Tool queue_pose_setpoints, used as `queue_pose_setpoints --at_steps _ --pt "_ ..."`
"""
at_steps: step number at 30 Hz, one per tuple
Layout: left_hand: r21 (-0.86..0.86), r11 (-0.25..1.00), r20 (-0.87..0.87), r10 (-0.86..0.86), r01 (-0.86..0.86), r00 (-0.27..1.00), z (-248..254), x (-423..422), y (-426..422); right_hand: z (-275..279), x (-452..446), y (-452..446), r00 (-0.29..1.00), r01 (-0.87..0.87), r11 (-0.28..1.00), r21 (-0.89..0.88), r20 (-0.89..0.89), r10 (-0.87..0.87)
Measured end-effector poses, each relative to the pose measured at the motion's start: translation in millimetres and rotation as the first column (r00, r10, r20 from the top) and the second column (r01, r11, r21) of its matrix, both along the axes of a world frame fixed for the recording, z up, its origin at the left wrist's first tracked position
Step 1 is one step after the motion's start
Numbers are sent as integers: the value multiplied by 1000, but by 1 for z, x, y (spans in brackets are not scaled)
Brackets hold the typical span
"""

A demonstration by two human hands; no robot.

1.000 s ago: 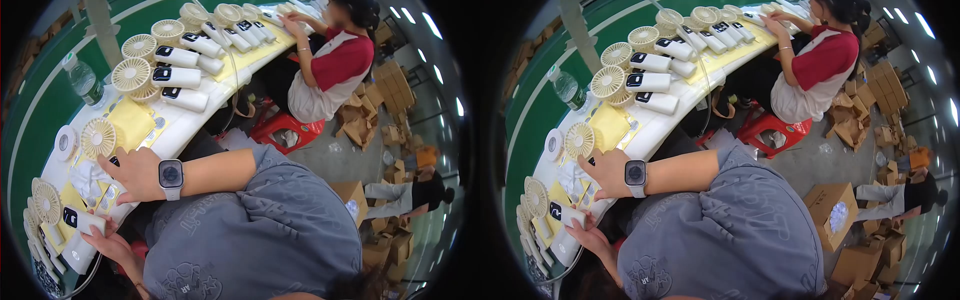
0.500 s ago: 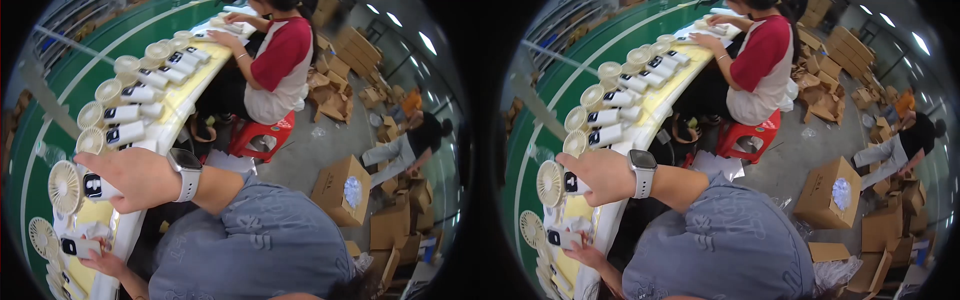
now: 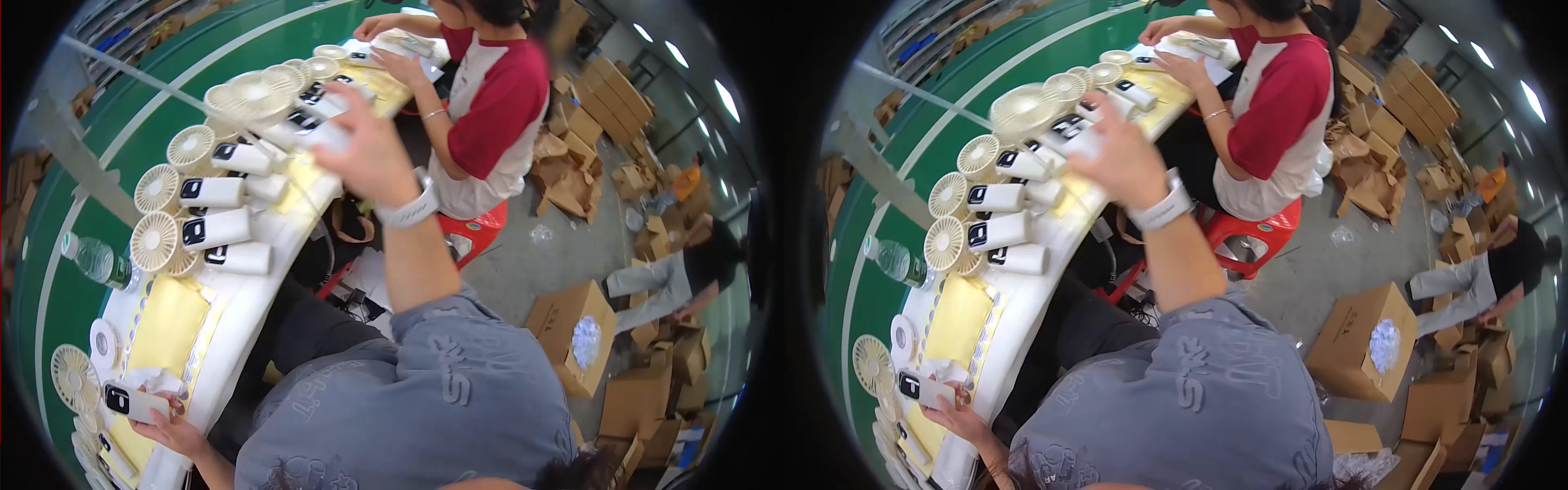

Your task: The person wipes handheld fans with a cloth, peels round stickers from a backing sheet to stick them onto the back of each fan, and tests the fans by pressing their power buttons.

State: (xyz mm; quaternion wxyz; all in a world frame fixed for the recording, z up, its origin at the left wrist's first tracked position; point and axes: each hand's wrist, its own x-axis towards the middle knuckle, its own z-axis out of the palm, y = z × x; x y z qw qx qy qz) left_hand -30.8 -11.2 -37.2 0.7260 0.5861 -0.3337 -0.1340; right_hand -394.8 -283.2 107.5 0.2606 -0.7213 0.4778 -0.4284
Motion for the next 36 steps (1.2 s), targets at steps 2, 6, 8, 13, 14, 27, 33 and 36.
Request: queue_pose_setpoints --at_steps 2,6,8,13,14,27,33,36 --pt "-9 999 13 42 -42 999 10 -10 -9 -26 -20 -56 990 144 972 -184 19 -143" --pt "9 1000 -17 18 -17 1000 12 -10 -7 -48 -50 -150 952 295 955 25 78 -297" --pt "-3 1000 -48 1 -1 999 10 -7 -6 -38 -56 -165 966 238 962 136 68 -249" --pt "-12 999 -76 49 -51 996 19 -13 -10 -45 -54 -221 957 277 957 85 -108 -268" --pt "-15 998 -81 54 -55 995 20 -13 -11 -53 -52 -233 930 314 947 -71 -175 -322" --pt "-32 999 -8 7 -7 1000 11 -4 -7 -103 -43 -274 852 304 872 -383 -300 -428" --pt "-47 999 83 4 0 997 15 -11 -4 -56 -11 -197 937 291 839 -460 -42 -347" --pt "-43 997 113 -51 56 992 29 -30 -15 -26 61 -59 968 142 893 -428 250 -34"
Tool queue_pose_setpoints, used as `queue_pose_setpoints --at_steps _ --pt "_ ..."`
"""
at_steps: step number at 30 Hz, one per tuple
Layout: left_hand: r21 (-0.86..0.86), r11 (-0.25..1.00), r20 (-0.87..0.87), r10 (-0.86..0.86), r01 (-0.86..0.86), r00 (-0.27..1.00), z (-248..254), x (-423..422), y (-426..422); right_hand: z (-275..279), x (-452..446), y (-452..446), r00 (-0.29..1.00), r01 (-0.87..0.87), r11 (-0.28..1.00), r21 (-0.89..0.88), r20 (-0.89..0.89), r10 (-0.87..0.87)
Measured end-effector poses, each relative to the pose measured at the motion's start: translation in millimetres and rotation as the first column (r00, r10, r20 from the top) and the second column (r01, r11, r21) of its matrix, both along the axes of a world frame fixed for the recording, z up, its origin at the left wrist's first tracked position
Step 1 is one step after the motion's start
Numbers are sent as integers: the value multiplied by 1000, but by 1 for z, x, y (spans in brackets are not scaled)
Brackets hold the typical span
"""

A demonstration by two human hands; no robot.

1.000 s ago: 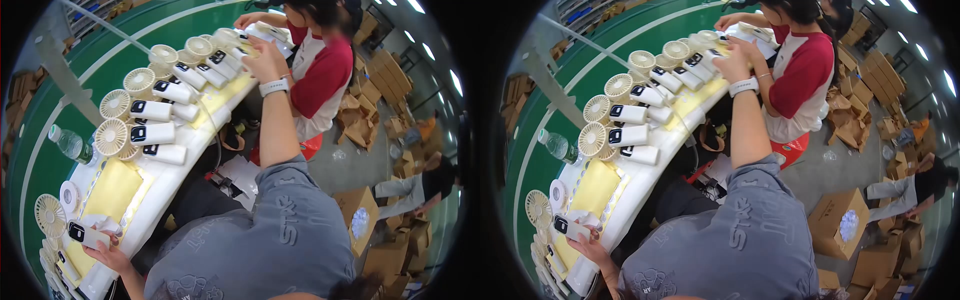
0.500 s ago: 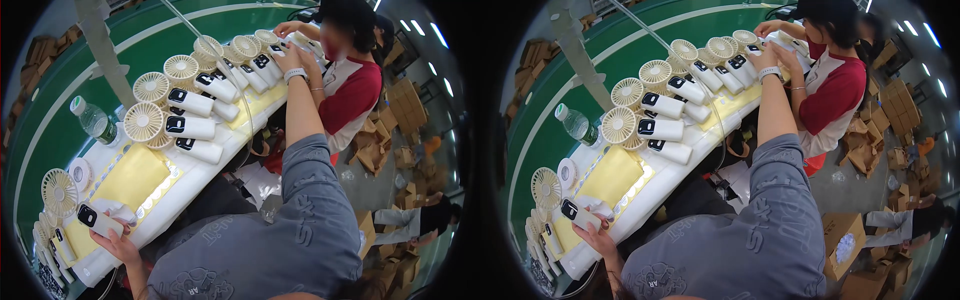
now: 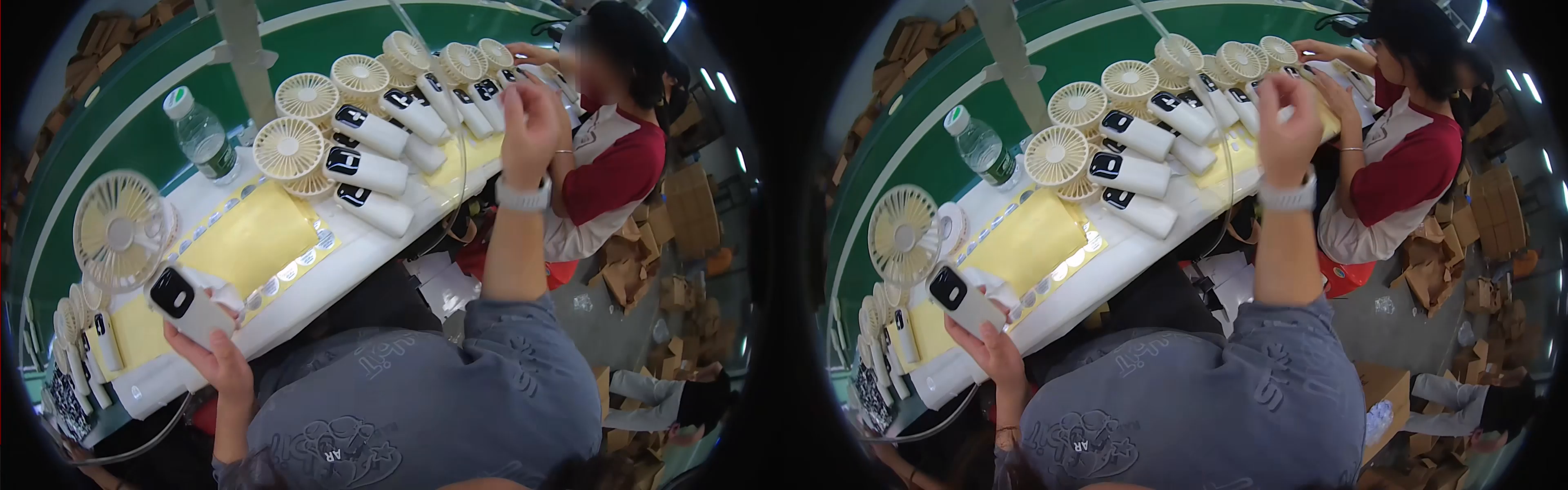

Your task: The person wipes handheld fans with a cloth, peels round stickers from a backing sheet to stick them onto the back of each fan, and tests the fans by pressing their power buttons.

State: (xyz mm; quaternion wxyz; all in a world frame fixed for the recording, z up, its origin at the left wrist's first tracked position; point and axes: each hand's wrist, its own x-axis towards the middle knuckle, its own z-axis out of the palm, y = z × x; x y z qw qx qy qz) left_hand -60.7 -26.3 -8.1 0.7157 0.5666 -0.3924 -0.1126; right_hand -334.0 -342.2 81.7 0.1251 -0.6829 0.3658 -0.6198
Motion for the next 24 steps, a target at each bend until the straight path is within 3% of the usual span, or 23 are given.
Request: queue_pose_setpoints --at_steps 1,2,3,4,5,7,9,10,11,12,13,14,15,17,20,24 --pt "-2 1000 -7 -28 28 1000 5 -7 -3 -8 24 37 953 -262 964 -50 144 267" --pt "2 995 -15 -104 104 995 13 -12 -6 -9 46 80 875 -474 880 15 121 469" --pt "7 984 -25 -179 179 984 19 -16 -9 -16 59 101 747 -656 749 96 -60 662" --pt "-10 973 39 -229 230 973 21 -18 -11 -10 79 129 611 -746 605 280 -76 788" --pt "9 963 -3 -271 271 963 26 -25 -11 -18 95 147 519 -795 519 314 -91 850" --pt "61 985 396 -171 160 902 16 -28 -15 -25 116 167 333 -873 307 379 2 943" --pt "179 970 510 -233 162 828 13 -20 -11 -35 116 175 268 -883 188 429 133 954" --pt "256 954 467 -261 154 845 27 -17 -12 -35 114 174 273 -870 142 472 222 936" --pt "572 814 461 -419 99 782 57 -6 -7 -34 111 172 283 -854 92 512 308 908" --pt "401 915 669 -320 36 670 64 3 -6 -31 102 168 372 -780 134 611 281 885" --pt "261 965 661 -208 38 721 74 12 5 -35 98 159 342 -792 131 596 256 904" --pt "65 996 616 9 -62 788 96 6 18 -35 92 157 368 -803 159 574 268 890" --pt "-123 990 593 124 -63 795 108 6 25 -34 88 157 394 -811 188 555 279 876" --pt "-448 891 581 231 71 780 122 13 38 -30 86 157 456 -855 222 470 475 752" --pt "-594 782 598 273 189 754 135 13 56 -31 75 146 489 -841 257 476 464 739" --pt "-609 762 605 269 218 750 142 13 62 -32 71 140 533 -815 300 495 438 724"
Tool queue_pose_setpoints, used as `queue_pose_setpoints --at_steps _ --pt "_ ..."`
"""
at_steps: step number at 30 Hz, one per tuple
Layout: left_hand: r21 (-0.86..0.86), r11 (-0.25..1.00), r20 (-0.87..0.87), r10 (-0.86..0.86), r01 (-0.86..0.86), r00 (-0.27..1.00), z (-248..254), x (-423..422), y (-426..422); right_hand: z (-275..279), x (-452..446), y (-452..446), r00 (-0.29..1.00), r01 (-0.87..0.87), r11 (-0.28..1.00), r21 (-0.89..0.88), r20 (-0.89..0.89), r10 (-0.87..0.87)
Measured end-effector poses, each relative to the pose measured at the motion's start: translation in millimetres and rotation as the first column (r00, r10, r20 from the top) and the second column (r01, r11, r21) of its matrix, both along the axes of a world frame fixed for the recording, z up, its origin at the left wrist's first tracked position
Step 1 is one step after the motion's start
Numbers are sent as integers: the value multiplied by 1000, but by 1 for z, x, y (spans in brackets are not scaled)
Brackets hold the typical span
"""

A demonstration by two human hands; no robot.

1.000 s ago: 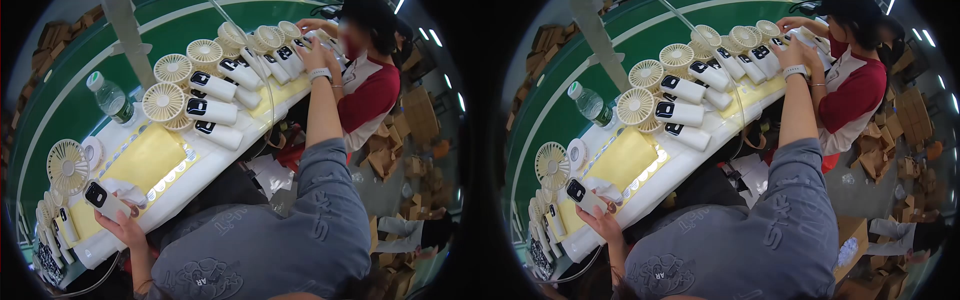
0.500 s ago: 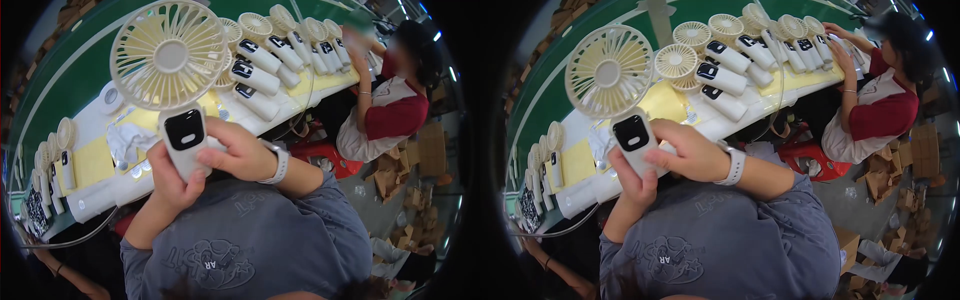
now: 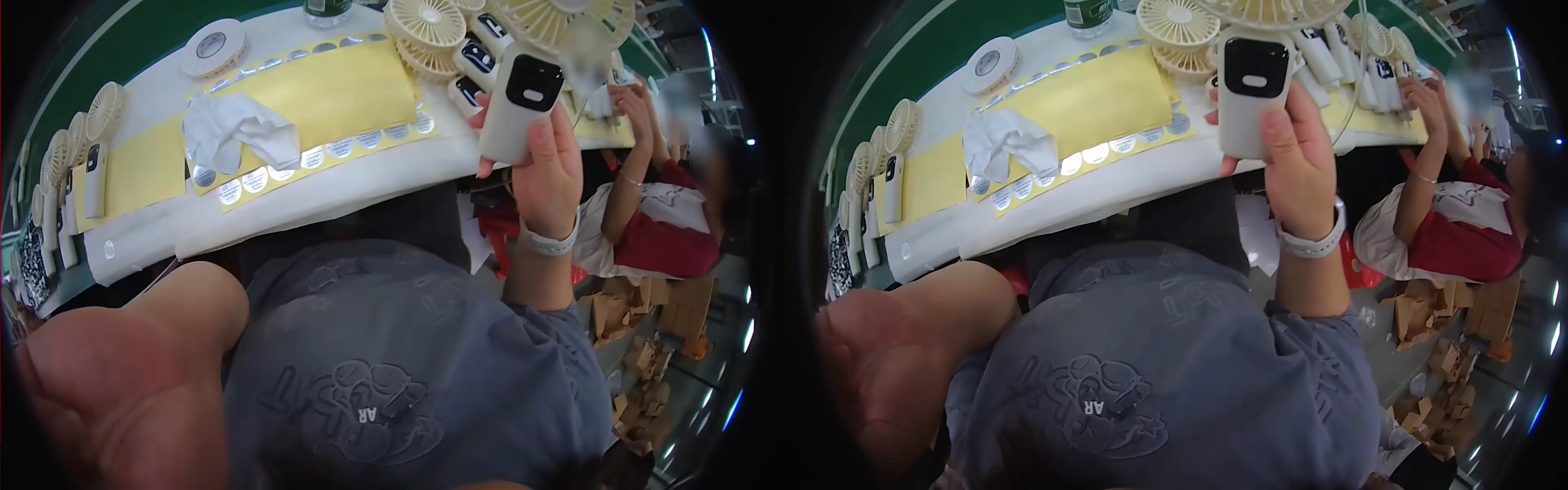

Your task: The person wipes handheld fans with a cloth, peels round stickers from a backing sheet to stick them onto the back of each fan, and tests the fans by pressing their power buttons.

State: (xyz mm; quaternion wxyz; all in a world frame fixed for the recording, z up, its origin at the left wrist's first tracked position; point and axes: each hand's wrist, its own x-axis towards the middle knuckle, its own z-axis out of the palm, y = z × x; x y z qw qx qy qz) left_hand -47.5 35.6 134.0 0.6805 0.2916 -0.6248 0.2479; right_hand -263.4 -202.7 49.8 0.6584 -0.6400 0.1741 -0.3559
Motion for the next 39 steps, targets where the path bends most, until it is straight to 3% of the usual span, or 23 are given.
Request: queue_pose_setpoints --at_steps 5,9,11,12,14,16,17,19,22,24,27,31,33,35,36,37,39 --pt "-17 1000 27 -7 8 1000 6 -1 2 0 4 -3 1000 0 1000 -12 -20 -1" --pt "-109 994 -6 29 -30 1000 -3 9 11 3 -1 -15 994 27 997 77 102 -35" --pt "328 927 9 -197 183 980 17 -5 3 7 -10 -30 970 154 985 77 180 -166" --pt "280 935 48 -239 217 970 10 -6 -1 10 -17 -39 948 222 972 78 216 -234" --pt "27 993 -89 -111 113 990 -24 14 -3 16 -39 -66 892 402 914 42 209 -402" --pt "-60 998 -163 -18 8 986 -54 24 -21 12 -69 -103 802 581 814 -23 188 -567" --pt "-31 999 -150 22 -27 988 -66 28 -35 8 -86 -124 730 681 729 -75 155 -666" --pt "300 924 7 246 -237 969 -96 50 -25 -2 -126 -178 620 784 609 -119 101 -778" --pt "602 765 -86 350 -231 933 -118 67 -20 -14 -180 -257 541 807 542 -233 -76 -838" --pt "694 684 -79 381 -223 921 -116 72 -21 -19 -194 -294 520 811 547 -208 -173 -836" --pt "692 538 156 540 -482 827 -107 75 -17 -32 -198 -337 558 816 577 -35 -210 -803" --pt "696 439 142 692 -569 707 -110 81 -4 -59 -208 -402 400 847 483 -223 -330 -855" --pt "690 408 139 736 -598 662 -112 84 5 -63 -224 -421 199 690 437 -577 -429 -881" --pt "675 406 131 756 -616 642 -116 87 11 -76 -266 -464 131 247 334 -910 -310 -942" --pt "666 388 137 777 -638 615 -117 89 15 -86 -297 -499 217 -47 226 -973 -231 -948" --pt "673 406 73 795 -618 602 -118 89 13 -96 -305 -513 121 -245 207 -947 -242 -963" --pt "701 327 130 815 -634 564 -120 98 19 -113 -316 -537 -16 -613 148 -776 -175 -985"
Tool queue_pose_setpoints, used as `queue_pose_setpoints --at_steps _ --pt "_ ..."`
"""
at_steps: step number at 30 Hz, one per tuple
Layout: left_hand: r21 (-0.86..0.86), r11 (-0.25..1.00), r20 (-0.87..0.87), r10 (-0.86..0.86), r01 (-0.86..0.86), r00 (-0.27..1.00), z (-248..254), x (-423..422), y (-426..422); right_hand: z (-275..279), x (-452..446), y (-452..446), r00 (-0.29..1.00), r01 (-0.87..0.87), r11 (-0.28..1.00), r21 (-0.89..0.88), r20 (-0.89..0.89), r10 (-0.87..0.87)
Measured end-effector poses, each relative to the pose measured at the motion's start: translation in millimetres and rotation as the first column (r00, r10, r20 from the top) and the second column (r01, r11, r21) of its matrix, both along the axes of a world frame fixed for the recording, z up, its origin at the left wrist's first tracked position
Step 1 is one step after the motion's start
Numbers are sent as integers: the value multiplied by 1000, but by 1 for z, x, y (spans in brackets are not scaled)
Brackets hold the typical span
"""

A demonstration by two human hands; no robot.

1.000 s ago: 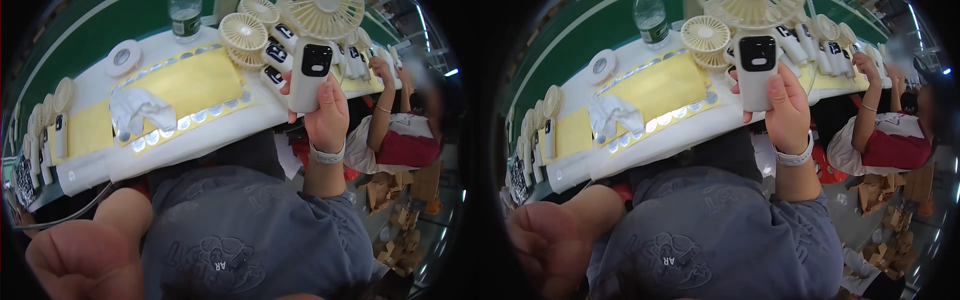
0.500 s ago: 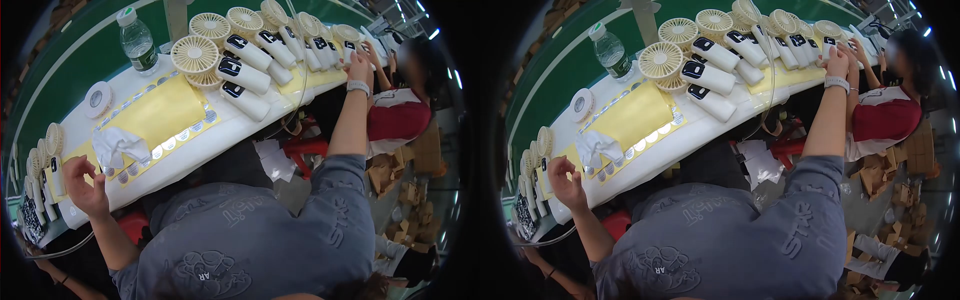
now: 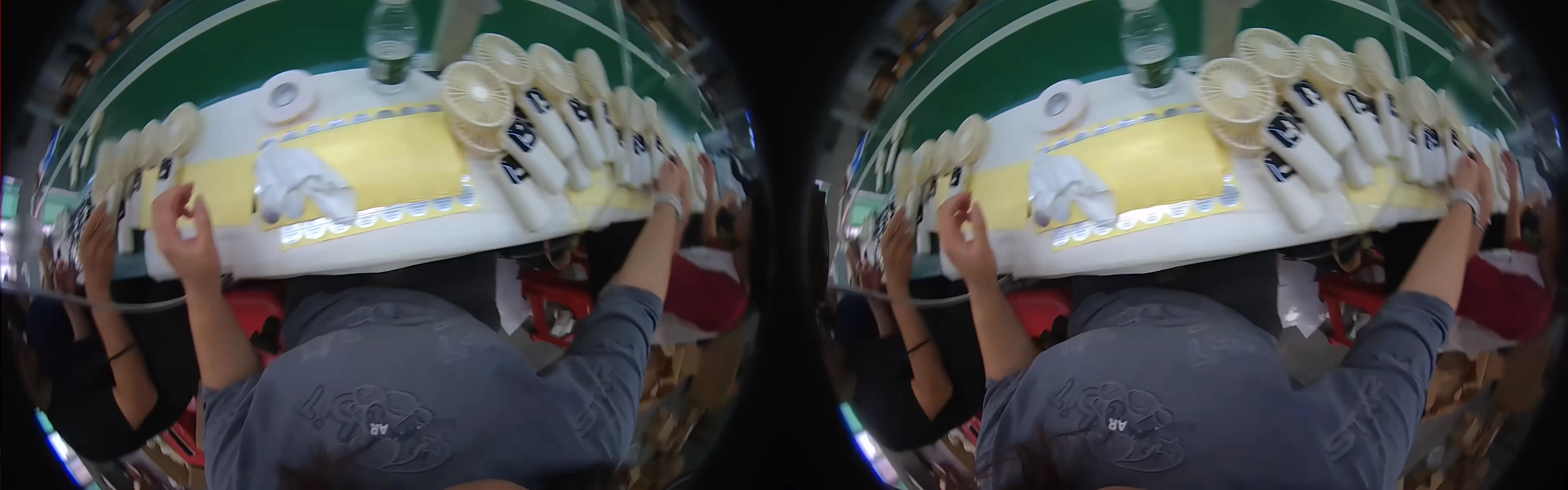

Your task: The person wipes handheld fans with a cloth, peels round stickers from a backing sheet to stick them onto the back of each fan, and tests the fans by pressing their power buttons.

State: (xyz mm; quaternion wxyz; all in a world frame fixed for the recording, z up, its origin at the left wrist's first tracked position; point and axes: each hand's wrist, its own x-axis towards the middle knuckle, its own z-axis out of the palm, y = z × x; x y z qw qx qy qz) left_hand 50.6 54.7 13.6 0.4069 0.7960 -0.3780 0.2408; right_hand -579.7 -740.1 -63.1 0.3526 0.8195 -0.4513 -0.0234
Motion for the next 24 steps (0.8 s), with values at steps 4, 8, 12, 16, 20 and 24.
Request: queue_pose_setpoints --at_steps 4,8,12,16,20,24 --pt "35 997 113 61 -66 992 8 4 0 47 21 61 945 -94 975 199 325 25" --pt "4 996 111 84 -85 990 -2 11 13 79 42 109 679 -241 939 246 734 -18" --pt "7 996 19 89 -89 996 -5 17 24 111 123 220 43 -501 864 -52 995 85" --pt "7 978 -46 206 -206 977 -11 29 27 149 250 405 -461 -652 550 -522 849 260" --pt "73 933 321 313 -352 894 -12 48 29 119 400 560 36 -940 339 30 999 11" --pt "28 938 232 330 -345 915 -21 60 37 89 485 600 262 -945 283 161 892 368"
